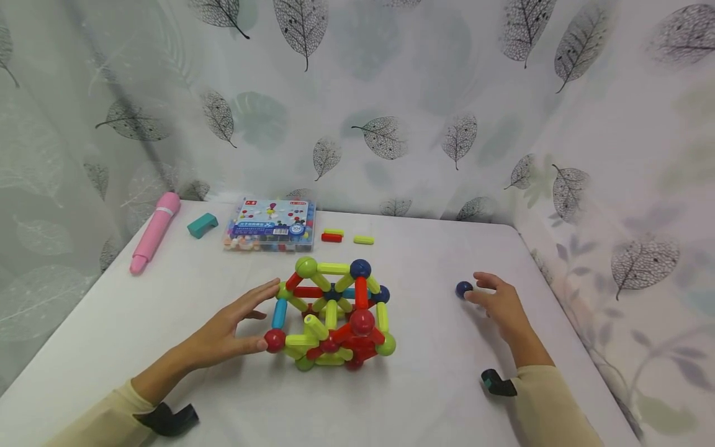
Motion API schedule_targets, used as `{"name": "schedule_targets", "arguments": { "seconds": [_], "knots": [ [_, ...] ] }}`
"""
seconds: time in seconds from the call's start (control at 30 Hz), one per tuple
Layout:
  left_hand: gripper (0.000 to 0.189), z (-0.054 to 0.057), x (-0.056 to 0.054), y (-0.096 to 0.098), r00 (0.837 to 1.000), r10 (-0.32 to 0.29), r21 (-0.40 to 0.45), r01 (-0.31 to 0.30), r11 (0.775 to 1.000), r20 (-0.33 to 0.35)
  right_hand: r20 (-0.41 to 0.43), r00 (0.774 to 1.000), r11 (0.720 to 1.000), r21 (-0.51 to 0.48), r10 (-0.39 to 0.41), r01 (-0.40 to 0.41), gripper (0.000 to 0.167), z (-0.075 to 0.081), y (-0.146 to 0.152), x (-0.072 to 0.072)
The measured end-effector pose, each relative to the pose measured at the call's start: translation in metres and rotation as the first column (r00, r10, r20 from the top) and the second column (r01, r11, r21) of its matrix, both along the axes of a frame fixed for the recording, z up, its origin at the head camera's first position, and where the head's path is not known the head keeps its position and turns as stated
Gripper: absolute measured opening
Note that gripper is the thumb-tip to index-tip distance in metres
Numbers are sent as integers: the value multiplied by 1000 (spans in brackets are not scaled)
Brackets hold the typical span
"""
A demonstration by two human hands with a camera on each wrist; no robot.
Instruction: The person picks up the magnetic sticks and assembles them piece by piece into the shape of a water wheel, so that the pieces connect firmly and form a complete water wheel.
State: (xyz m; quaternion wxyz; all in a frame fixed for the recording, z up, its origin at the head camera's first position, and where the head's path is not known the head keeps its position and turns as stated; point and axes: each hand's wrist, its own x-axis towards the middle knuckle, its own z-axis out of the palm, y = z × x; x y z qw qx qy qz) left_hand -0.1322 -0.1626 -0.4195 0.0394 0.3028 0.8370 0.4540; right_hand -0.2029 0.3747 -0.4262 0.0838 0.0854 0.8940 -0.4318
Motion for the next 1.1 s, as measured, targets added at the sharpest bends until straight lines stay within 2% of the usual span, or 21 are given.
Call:
{"name": "schedule_targets", "arguments": {
  "seconds": [0.07, 0.17, 0.27, 0.33, 0.43, 0.53, 0.63, 0.77, 0.9, 0.97, 1.03, 1.1],
  "knots": [
    [88, 0, 0, 0, 1000, 2, -5, -2, 1000, -5, 23, 999, 999, 23, 35, -36, 71, -5, 1, -5],
    [88, 1, -1, 0, 1000, 4, -7, -4, 1000, -5, 20, 999, 997, 57, 46, -47, 68, -10, -2, -11],
    [88, 1, -1, 0, 1000, 2, -7, -2, 1000, 2, -3, 999, 998, 41, 42, -42, 67, -4, -11, -11],
    [88, 1, -1, 0, 1000, -1, -5, 1, 1000, 10, -52, 997, 998, -23, 50, -52, 66, 9, -26, -7],
    [88, 1, -1, -1, 1000, -1, -3, 1, 1000, 15, -180, 978, 981, -145, 104, -131, 58, 43, -63, 5],
    [87, 1, 0, -1, 1000, 5, -2, -5, 1000, 16, -303, 924, 935, -193, 232, -298, 46, 83, -109, 23],
    [87, 2, 0, -2, 1000, 7, -4, -7, 1000, 6, -357, 839, 862, -147, 411, -485, 42, 116, -152, 40],
    [87, 2, -1, -2, 1000, 7, -5, -7, 1000, 5, -317, 725, 756, -39, 611, -654, 42, 143, -197, 50],
    [87, 2, -1, -2, 1000, 2, -4, -2, 1000, 21, -238, 636, 665, 60, 734, -744, 41, 155, -227, 51],
    [87, 2, 0, -1, 1000, -3, -3, 3, 1000, 28, -202, 611, 637, 106, 765, -763, 41, 157, -237, 52],
    [86, 2, 0, -1, 999, -5, -2, 6, 1000, 33, -165, 598, 620, 149, 784, -771, 40, 157, -244, 52],
    [87, 2, 0, -1, 999, -6, 1, 6, 1000, 35, -123, 606, 618, 189, 786, -763, 41, 157, -249, 53]
  ]
}}
